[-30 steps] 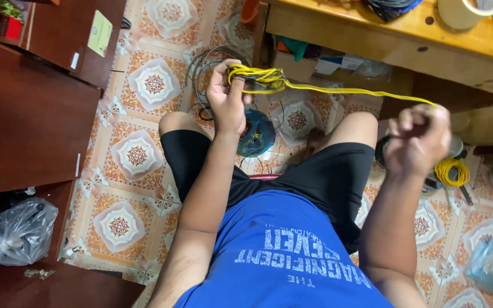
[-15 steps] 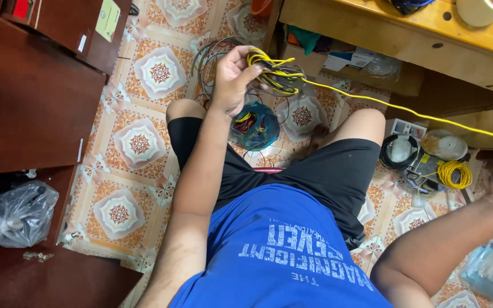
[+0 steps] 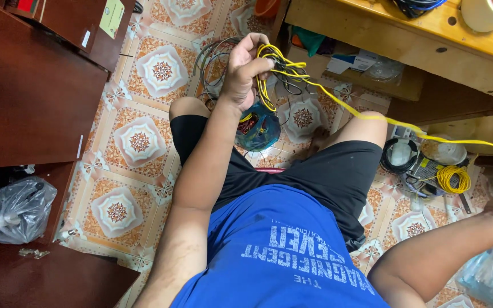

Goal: Organizing, coiling, and labeling various electrical wires at a workshop desk

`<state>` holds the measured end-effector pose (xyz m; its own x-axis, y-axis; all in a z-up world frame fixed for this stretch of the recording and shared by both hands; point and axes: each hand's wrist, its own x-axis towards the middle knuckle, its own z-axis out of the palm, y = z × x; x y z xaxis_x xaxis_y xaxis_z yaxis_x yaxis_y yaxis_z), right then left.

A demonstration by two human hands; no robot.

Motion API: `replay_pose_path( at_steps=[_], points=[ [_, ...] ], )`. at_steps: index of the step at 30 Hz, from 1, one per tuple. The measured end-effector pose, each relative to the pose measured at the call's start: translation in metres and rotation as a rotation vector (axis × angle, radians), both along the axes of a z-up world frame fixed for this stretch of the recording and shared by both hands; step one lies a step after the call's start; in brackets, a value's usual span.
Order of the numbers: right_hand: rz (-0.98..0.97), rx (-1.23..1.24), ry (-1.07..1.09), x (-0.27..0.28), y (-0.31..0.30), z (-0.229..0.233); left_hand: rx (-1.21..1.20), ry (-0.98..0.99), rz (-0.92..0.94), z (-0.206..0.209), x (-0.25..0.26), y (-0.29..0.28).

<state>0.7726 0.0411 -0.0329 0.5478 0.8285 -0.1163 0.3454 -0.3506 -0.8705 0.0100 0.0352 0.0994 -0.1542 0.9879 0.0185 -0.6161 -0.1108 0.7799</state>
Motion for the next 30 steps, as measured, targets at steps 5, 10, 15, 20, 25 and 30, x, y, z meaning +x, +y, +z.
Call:
replay_pose_path(
  at_steps=[5,10,15,20,25,30],
  points=[
    [0.52,0.363,-0.55,-0.294,-0.034,0.166,0.102,0.192,-0.065,0.015,0.022,-0.003],
    [1.143,0.417,0.022,-0.468,-0.045,0.211,0.064,0.314,-0.332,0.038,0.059,-0.012],
    [0.959,0.469,-0.171,-0.492,-0.019,0.168,0.019,0.039,-0.406,0.032,0.043,-0.016],
    [0.74,0.291,0.362,-0.483,0.001,0.14,-0.084,0.1,-0.072,0.005,0.006,-0.01],
    [0.642,0.441,0.503,-0.479,0.005,0.117,-0.052,-0.106,0.142,-0.001,-0.001,-0.009],
    [0.598,0.468,0.529,-0.482,0.001,0.129,0.06,-0.051,0.262,-0.017,-0.006,-0.008]
  ],
)
